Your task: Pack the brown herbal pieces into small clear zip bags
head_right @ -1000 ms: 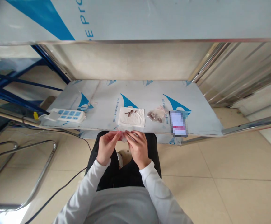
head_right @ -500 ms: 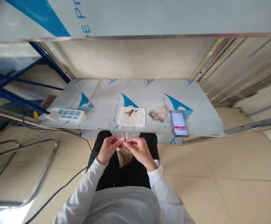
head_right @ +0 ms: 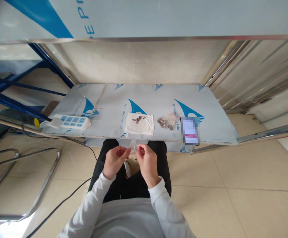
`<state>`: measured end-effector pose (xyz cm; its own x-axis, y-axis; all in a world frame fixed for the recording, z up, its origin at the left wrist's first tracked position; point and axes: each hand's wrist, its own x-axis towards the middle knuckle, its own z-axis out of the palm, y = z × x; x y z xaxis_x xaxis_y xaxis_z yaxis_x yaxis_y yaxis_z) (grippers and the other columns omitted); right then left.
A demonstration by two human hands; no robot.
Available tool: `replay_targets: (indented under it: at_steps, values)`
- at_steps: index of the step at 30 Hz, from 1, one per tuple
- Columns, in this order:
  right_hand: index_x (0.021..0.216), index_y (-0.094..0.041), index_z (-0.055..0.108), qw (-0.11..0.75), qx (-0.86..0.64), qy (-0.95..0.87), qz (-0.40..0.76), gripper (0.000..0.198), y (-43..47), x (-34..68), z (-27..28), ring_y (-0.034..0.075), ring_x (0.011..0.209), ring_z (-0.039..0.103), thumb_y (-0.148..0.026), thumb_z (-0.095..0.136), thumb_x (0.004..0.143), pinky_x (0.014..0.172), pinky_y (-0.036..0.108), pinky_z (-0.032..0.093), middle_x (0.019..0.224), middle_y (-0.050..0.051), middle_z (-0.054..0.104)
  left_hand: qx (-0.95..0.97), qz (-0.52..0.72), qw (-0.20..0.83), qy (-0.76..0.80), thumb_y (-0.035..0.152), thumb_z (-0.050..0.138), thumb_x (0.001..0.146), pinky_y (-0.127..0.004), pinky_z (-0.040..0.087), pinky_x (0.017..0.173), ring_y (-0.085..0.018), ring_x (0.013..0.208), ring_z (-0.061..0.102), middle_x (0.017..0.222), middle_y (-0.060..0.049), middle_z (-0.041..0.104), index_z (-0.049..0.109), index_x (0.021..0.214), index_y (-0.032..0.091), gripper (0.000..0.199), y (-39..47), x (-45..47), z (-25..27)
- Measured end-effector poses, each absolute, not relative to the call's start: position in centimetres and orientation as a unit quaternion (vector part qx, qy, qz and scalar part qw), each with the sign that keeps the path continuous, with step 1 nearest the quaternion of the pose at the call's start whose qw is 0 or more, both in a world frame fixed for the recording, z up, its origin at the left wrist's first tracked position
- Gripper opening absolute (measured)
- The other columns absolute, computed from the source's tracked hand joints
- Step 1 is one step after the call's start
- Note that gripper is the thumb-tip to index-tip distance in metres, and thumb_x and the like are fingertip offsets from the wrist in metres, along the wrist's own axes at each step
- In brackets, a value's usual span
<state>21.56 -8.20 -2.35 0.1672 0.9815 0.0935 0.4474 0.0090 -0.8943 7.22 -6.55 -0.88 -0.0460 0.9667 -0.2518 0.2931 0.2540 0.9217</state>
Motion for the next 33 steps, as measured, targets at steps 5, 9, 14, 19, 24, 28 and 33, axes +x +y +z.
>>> replay_targets:
  at_steps: [5,9,14,19,24,28,33]
  values:
    - [0.092,-0.021,0.069,0.307,-0.561,-0.737,0.220,0.023,-7.9,22.0,-0.3,0.021,0.082,0.064,-0.007,0.051,0.086,0.073,0.031,0.051,0.086,0.006,0.065,0.602,0.306,0.282,0.682,0.027,0.060,0.075,-0.023,0.035,0.055,-0.011,0.050,0.052,0.053,0.002,0.058,0.054,0.058,0.017,0.021,-7.1,8.2,1.0]
    - [0.098,-0.021,0.070,0.325,-0.520,-0.729,0.305,0.021,-6.9,22.2,-0.1,0.018,0.081,0.065,-0.009,0.060,0.084,0.074,0.028,0.051,0.090,0.005,0.067,0.642,0.304,0.291,0.641,0.023,0.056,0.078,-0.021,0.037,0.054,-0.010,0.051,0.053,0.054,0.002,0.057,0.050,0.059,0.018,0.020,-7.3,8.4,1.0]
    - [0.091,-0.019,0.071,0.340,-0.524,-0.708,0.330,0.026,-6.6,22.6,-0.5,0.016,0.075,0.066,0.000,0.058,0.079,0.069,0.025,0.050,0.089,0.005,0.071,0.722,0.288,0.299,0.553,0.030,0.057,0.082,-0.027,0.047,0.068,-0.016,0.068,0.062,0.071,-0.002,0.066,0.058,0.075,0.018,0.015,-7.7,7.0,0.7]
    - [0.080,-0.018,0.069,0.308,-0.533,-0.708,0.347,0.022,-7.0,22.6,0.2,0.014,0.063,0.063,0.000,0.055,0.077,0.061,0.022,0.047,0.075,0.002,0.070,0.814,0.289,0.179,0.472,0.048,0.077,0.064,-0.050,0.038,0.103,-0.034,0.126,0.048,0.134,-0.019,0.053,0.043,0.134,0.013,0.085,-7.1,5.7,-0.2]
    - [0.099,-0.019,0.068,0.286,-0.524,-0.723,0.346,0.026,-7.0,22.3,1.0,0.016,0.074,0.068,-0.005,0.053,0.081,0.071,0.025,0.050,0.091,0.005,0.074,0.817,0.278,0.216,0.457,0.030,0.073,0.072,-0.043,0.045,0.098,-0.027,0.111,0.059,0.119,-0.012,0.064,0.046,0.133,0.017,0.068,-6.3,5.9,-1.3]
    - [0.103,-0.020,0.065,0.271,-0.505,-0.727,0.378,0.029,-6.7,22.6,1.4,0.017,0.085,0.070,-0.006,0.051,0.083,0.077,0.027,0.051,0.099,0.005,0.074,0.793,0.319,0.209,0.476,0.032,0.073,0.073,-0.041,0.048,0.090,-0.025,0.099,0.063,0.107,-0.009,0.068,0.055,0.123,0.017,0.055,-6.6,5.9,-1.5]
    - [0.098,-0.019,0.062,0.317,-0.523,-0.687,0.391,0.015,-1.8,24.3,0.3,0.015,0.088,0.070,-0.021,0.051,0.088,0.076,0.025,0.053,0.095,0.004,0.074,0.747,0.369,0.189,0.519,0.041,0.072,0.076,-0.037,0.050,0.087,-0.023,0.094,0.064,0.097,-0.007,0.070,0.062,0.115,0.020,0.045,-7.2,4.9,-1.8]
